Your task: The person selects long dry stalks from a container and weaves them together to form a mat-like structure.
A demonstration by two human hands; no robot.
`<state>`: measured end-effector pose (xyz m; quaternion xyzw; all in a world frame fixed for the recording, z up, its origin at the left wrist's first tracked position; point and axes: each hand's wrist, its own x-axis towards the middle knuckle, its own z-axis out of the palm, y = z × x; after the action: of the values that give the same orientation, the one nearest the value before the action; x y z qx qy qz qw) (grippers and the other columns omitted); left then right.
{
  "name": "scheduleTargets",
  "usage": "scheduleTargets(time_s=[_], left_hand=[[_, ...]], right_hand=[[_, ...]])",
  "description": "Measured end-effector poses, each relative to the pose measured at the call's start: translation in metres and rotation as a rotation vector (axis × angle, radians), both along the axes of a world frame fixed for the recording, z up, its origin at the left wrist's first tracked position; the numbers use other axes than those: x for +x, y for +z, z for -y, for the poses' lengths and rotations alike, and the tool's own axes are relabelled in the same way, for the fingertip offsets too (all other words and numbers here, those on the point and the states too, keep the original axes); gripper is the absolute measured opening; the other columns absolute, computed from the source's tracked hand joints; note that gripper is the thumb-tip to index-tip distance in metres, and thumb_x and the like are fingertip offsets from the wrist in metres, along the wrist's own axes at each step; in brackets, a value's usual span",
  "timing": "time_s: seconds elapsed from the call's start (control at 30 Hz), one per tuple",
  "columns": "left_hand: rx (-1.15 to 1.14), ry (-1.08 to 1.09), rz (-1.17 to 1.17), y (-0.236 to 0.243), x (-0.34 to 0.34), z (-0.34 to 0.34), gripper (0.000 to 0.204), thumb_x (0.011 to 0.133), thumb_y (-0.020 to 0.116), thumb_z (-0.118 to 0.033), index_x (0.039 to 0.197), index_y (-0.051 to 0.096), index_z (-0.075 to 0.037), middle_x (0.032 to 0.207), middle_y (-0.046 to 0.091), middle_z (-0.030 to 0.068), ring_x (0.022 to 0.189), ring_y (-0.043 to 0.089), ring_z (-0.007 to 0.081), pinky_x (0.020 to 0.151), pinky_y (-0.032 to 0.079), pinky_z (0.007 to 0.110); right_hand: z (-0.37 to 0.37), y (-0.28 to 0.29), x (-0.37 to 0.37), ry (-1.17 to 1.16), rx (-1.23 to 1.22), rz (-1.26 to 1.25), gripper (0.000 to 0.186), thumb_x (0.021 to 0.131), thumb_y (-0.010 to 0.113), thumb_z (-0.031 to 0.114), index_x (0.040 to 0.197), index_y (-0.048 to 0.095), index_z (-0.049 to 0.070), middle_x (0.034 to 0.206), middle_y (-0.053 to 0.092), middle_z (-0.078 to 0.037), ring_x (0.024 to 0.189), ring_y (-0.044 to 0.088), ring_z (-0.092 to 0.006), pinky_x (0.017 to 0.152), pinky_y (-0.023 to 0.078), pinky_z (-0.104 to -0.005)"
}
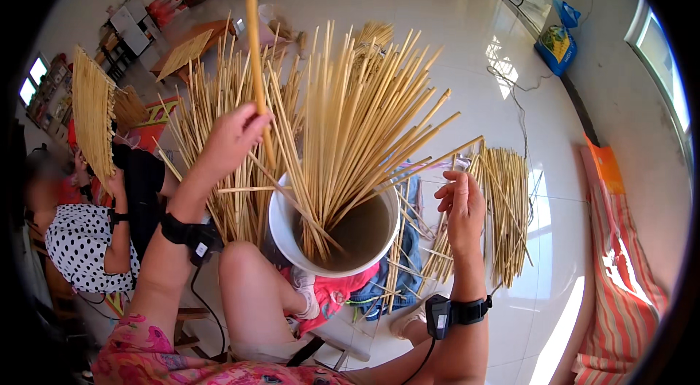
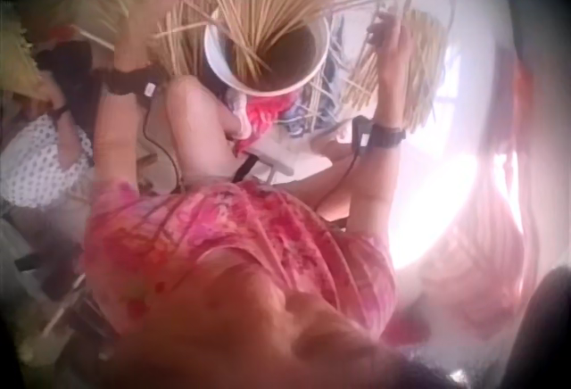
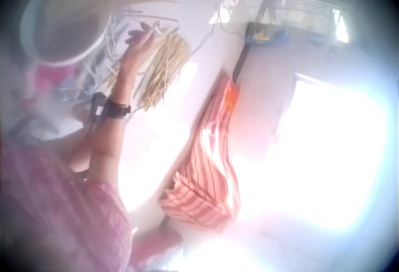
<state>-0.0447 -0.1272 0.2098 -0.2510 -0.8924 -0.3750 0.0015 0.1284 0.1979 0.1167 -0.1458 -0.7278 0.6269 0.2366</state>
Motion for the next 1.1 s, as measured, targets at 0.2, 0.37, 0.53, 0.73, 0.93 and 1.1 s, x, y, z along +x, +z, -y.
scheduleTargets(time_s=[0.2,0.37,0.53,0.73,0.93,1.1], left_hand=[[0.057,0.203,-0.1,0.013,-0.06,0.127,0.025,0.097,0.049,-0.023,0.101,0.058,0.0,0.074,0.057,0.0014,0.062,0.054,0.0062,0.057,0.046,0.02],[0.034,0.259,0.088,-0.06,-0.069,0.179,0.026,0.094,0.053,-0.024,0.086,0.056,0.0,0.066,0.056,0.0036,0.057,0.057,0.0097,0.053,0.046,0.023],[-0.034,0.158,0.299,-0.128,-0.043,0.158,0.022,0.093,0.056,-0.019,0.083,0.055,0.001,0.066,0.059,0.0052,0.059,0.06,0.0108,0.054,0.049,0.024],[0.027,0.11,0.535,-0.182,-0.024,0.161,0.019,0.09,0.058,-0.014,0.081,0.054,0.002,0.067,0.06,0.0062,0.061,0.064,0.0134,0.052,0.051,0.024],[-0.4,0.144,0.645,-0.21,-0.016,0.156,0.027,0.092,0.055,-0.023,0.083,0.057,0.003,0.069,0.066,0.0116,0.059,0.067,0.0158,0.051,0.053,0.026],[-0.451,0.137,0.684,-0.217,-0.021,0.152,0.037,0.093,0.05,-0.03,0.082,0.057,0.004,0.072,0.068,0.0136,0.061,0.068,0.0184,0.054,0.053,0.027]], right_hand=[[0.004,0.002,0.0,0.017,0.031,0.015,0.042,0.101,0.036,0.035,0.1,0.058,-0.001,0.067,0.057,-0.003,0.054,0.048,-0.0059,0.051,0.04,-0.0195],[0.006,-0.004,-0.001,0.054,0.057,0.064,0.042,0.101,0.037,0.035,0.097,0.058,-0.001,0.066,0.057,-0.004,0.055,0.048,-0.0062,0.051,0.039,-0.0204],[0.002,-0.011,0.0,0.127,0.094,0.15,0.04,0.1,0.039,0.034,0.095,0.058,-0.001,0.063,0.056,-0.003,0.054,0.047,-0.0063,0.051,0.039,-0.0208],[0.005,-0.013,-0.005,0.133,0.107,0.169,0.039,0.1,0.041,0.032,0.093,0.059,-0.001,0.063,0.056,-0.003,0.054,0.047,-0.0062,0.051,0.039,-0.021],[0.007,-0.011,-0.005,0.133,0.127,0.205,0.039,0.1,0.041,0.032,0.092,0.06,-0.002,0.063,0.056,-0.003,0.054,0.047,-0.0064,0.051,0.039,-0.0211],[0.008,-0.01,-0.006,0.147,0.139,0.218,0.039,0.1,0.041,0.031,0.092,0.059,-0.003,0.063,0.056,-0.003,0.055,0.048,-0.0068,0.052,0.04,-0.0214]])
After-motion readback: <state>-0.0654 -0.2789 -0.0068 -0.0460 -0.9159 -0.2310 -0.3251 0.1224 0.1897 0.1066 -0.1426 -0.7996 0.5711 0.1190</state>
